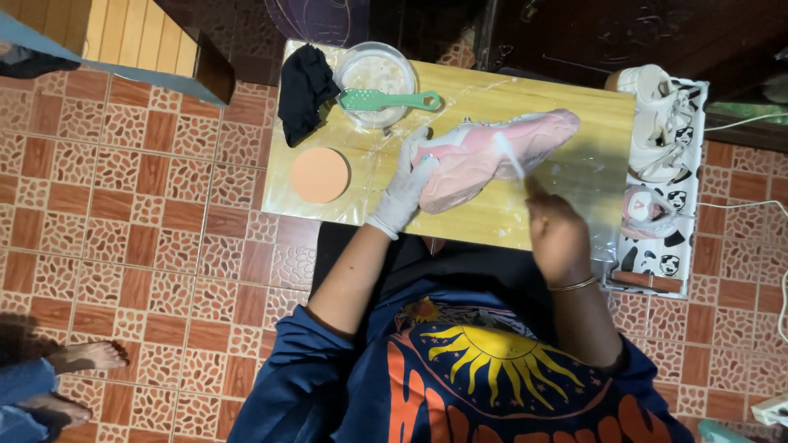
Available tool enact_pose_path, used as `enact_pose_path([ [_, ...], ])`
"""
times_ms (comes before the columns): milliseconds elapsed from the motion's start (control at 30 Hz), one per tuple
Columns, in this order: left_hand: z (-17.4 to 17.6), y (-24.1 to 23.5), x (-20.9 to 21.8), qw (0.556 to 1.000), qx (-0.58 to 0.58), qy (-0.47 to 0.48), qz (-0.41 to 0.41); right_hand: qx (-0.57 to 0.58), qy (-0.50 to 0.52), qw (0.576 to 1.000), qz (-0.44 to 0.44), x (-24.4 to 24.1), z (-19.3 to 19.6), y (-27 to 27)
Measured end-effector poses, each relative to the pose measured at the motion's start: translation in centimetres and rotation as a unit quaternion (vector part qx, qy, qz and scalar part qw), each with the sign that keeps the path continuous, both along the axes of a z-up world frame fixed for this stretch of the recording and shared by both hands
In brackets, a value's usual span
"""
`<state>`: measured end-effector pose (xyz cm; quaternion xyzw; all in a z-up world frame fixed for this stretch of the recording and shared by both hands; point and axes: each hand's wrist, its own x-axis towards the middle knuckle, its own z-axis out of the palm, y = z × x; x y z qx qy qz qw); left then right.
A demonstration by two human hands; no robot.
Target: The person scrubs a white and pink sneaker with a yellow toothbrush while wearing white gloves. They rotate the shoe to clean the sole, sides, and upper sections, occasionally dipping the brush into a container of cleaning solution on the table.
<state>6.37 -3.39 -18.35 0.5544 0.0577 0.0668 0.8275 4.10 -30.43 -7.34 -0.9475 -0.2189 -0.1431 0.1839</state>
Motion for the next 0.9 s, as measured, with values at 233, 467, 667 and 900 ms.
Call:
enact_pose_path([
  [233, 5.7, 0.1, -1.1, 0.997, 0.063, 0.013, 0.039, -0.017, 0.041, 0.999, -0.015, -1.6, 1.7, 0.8],
  [467, 6.5, 0.5, -2.4, 0.916, 0.349, -0.184, 0.067, 0.013, 0.076, 0.997, -0.028, -1.3, 0.9, 0.8],
  [667, 6.1, 0.1, -1.6, 0.895, 0.344, -0.277, 0.064, -0.054, 0.113, 0.992, -0.001, -3.2, 0.7, 1.2],
  [900, 5.4, 0.2, -1.4, 0.865, 0.393, -0.287, 0.121, -0.151, 0.075, 0.985, -0.024, -0.3, -1.9, -6.3],
])
